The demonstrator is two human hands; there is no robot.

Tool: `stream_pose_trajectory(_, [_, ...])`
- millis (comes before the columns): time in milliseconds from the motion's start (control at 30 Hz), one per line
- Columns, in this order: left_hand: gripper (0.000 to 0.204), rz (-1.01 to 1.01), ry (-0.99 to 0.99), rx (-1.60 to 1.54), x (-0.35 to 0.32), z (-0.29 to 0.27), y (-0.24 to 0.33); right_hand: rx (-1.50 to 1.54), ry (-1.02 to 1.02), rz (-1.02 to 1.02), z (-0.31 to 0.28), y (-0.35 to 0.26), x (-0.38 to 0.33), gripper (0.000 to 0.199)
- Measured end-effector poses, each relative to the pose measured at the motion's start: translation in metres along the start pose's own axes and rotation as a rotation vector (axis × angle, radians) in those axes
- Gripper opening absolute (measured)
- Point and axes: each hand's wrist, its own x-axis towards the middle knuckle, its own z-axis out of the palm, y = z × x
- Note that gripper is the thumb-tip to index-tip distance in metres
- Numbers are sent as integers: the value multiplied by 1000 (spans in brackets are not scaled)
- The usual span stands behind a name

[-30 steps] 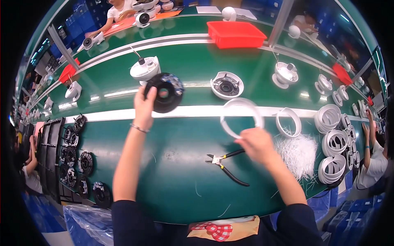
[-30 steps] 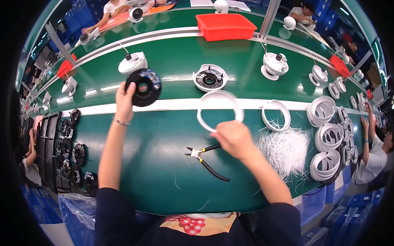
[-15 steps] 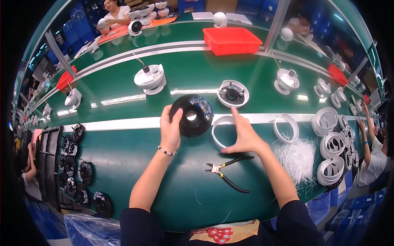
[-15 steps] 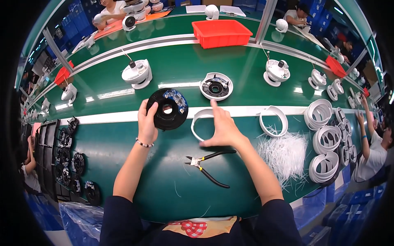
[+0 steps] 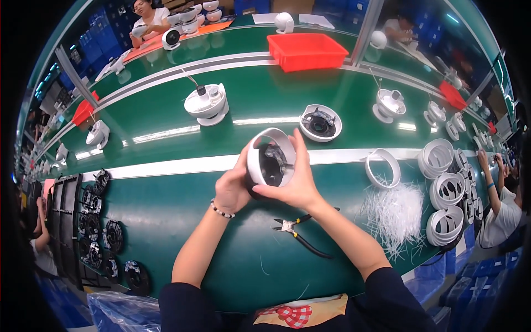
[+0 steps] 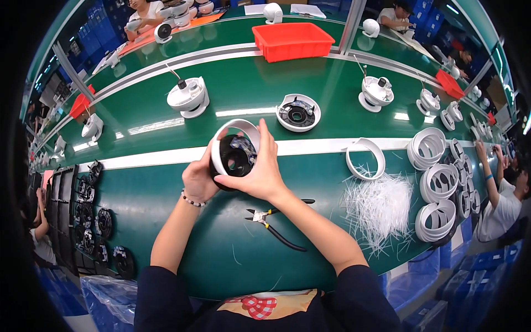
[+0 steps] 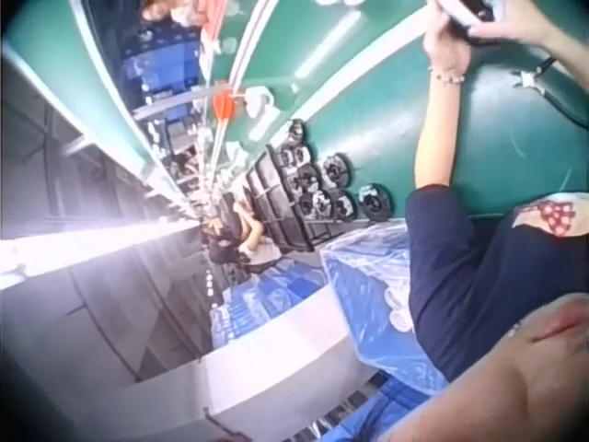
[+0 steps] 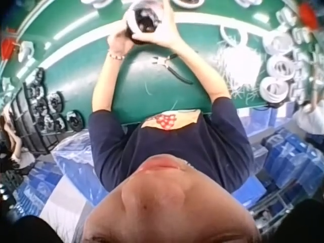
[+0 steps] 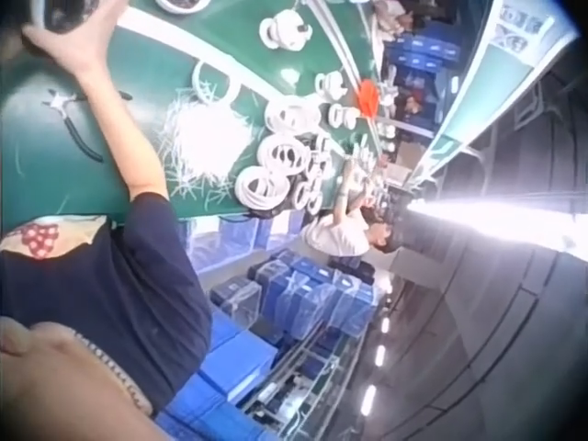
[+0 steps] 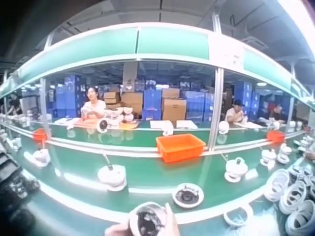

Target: Assembling security cameras at a factory production line.

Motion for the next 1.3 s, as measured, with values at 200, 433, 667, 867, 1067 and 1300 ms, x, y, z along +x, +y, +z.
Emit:
stream_pose_trajectory(200, [75, -114, 182, -117, -3, 3, -21, -55, -1, 37, 9, -20, -3, 123])
stream_pose_trajectory(433, [75, -168, 204, -158, -8, 8, -23, -132, -106, 159, -9, -17, 7, 121])
stream_pose_trajectory(667, [69, -121, 128, -231, -5, 2, -21, -403, -372, -42, -23, -18, 9, 133])
stream_pose_trajectory(867, [69, -128, 93, -212, -8, -4, -25, -86, -389, -32, -30, -11, 9, 128])
stream_pose_trajectory(1067, [71, -117, 223, -234, -8, 0, -22, -127, -284, -115, -32, -16, 9, 117])
stream_pose_trajectory(1300, [67, -96, 270, -182, -6, 5, -19, -180, -203, -110, -19, -21, -5, 112])
